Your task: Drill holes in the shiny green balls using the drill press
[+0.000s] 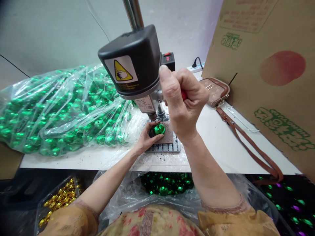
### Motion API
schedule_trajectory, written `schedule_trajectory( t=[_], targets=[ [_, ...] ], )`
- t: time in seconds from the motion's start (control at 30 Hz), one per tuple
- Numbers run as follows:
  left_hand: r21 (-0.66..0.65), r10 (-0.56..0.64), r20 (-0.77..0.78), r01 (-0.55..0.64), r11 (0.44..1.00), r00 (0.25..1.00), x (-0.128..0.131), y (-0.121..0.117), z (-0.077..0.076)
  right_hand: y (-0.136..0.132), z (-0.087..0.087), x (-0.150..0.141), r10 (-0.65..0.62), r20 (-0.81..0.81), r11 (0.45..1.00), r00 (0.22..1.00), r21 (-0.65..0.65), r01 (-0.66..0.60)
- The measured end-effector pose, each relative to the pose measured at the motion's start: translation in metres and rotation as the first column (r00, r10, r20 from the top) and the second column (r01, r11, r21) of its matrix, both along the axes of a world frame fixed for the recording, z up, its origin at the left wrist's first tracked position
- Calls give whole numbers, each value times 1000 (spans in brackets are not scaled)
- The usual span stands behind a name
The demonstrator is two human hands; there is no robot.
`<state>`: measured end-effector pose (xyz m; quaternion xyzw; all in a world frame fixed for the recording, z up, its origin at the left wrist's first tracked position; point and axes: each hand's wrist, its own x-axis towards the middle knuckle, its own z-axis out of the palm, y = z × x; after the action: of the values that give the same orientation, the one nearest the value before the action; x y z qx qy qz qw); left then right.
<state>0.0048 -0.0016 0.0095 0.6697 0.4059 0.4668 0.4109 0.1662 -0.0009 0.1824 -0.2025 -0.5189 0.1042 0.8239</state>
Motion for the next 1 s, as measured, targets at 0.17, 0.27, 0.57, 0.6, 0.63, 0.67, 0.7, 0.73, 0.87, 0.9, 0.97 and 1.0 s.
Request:
schedule_trajectory(
  t=[0.17, 0.27, 0.57, 0.6, 0.63, 0.67, 0.7, 0.73, 0.87, 0.9, 0.97, 1.0],
  targets=[
    [-33, 17, 43, -15, 999, 999, 2, 0, -4, -3, 0, -1, -5, 2, 999, 1000, -35, 5],
    [-38, 20, 47, -18, 999, 999, 2, -1, -5, -3, -6, -3, -35, 6, 998, 999, -50, 35],
    [-60, 8, 57, -4, 998, 998, 1, -1, -9, 1, -22, -6, -1, -43, 991, 999, 132, 7],
    [-60, 5, 58, -2, 998, 998, 1, -1, -9, 0, -23, -6, -3, -40, 990, 999, 142, 8],
    [-58, 3, 60, 0, 998, 998, 1, -1, -9, 0, -24, -5, -6, -34, 989, 999, 150, 11],
    [-56, 2, 63, 1, 998, 998, 1, -1, -9, -1, -25, -5, -8, -28, 988, 1000, 152, 12],
    [-53, 3, 64, 1, 999, 998, 2, -1, -9, -1, -26, -5, -11, -26, 989, 1000, 150, 15],
    [-51, 6, 65, -3, 999, 998, 2, -1, -9, -2, -28, -5, -15, -21, 989, 1000, 147, 18],
    [-38, 11, 73, -8, 999, 997, 3, -2, -7, -4, -35, -4, -27, -16, 990, 1000, 138, 29],
    [-35, 10, 77, -7, 999, 997, 3, -2, -7, -4, -37, -4, -27, -9, 989, 1000, 146, 28],
    [-35, 9, 82, -6, 999, 997, 3, -2, -6, -3, -39, -3, -29, 0, 986, 1000, 163, 29],
    [-37, 9, 84, -6, 999, 996, 3, -2, -6, -2, -40, -3, -33, 7, 984, 999, 176, 31]
  ],
)
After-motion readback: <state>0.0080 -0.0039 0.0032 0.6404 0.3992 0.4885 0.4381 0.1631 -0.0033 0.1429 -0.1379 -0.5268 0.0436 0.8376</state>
